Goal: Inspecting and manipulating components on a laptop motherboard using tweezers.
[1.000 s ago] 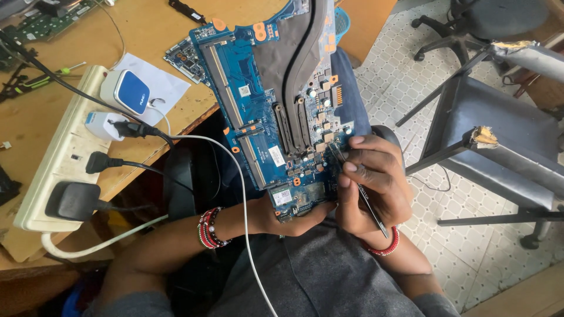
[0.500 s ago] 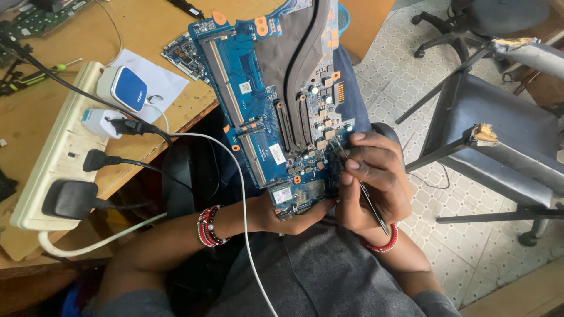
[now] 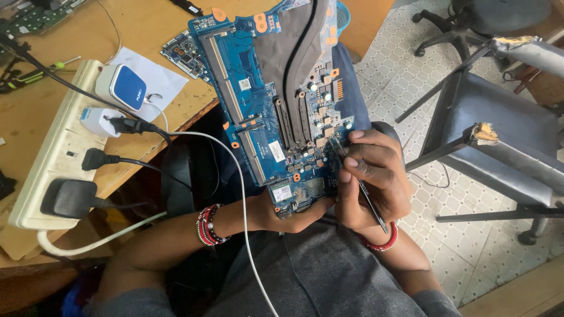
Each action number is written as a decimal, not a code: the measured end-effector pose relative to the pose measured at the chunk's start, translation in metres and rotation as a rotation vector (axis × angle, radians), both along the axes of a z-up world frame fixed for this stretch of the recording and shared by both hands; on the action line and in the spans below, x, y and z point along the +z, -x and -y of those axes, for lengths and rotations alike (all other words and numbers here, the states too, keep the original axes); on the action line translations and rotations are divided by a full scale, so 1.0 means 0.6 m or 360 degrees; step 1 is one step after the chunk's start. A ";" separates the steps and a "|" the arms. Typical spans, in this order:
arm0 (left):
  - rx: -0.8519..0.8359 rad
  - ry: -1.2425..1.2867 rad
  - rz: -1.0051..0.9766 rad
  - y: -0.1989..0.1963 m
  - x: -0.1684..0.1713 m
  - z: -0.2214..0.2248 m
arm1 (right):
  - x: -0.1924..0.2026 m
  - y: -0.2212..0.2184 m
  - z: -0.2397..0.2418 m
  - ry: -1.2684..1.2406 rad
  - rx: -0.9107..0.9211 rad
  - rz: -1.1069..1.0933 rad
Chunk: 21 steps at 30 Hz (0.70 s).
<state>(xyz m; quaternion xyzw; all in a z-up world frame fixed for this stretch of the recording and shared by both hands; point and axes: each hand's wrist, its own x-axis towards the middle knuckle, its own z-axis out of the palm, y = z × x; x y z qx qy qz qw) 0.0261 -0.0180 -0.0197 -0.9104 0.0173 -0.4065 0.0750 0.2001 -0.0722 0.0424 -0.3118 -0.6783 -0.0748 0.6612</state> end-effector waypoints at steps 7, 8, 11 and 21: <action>0.0022 0.0002 -0.0016 -0.001 0.011 0.004 | -0.001 -0.001 0.004 0.0017 0.0006 0.0009; -0.0007 0.0046 0.0008 0.000 0.010 0.004 | 0.000 -0.001 0.004 0.0019 0.0006 0.0007; -0.0050 0.0117 0.0029 0.000 0.001 0.004 | 0.002 0.000 0.004 0.0019 -0.0003 0.0017; -0.0109 0.0352 -0.0137 -0.012 -0.019 0.007 | -0.008 -0.004 0.010 0.0063 0.0020 -0.0010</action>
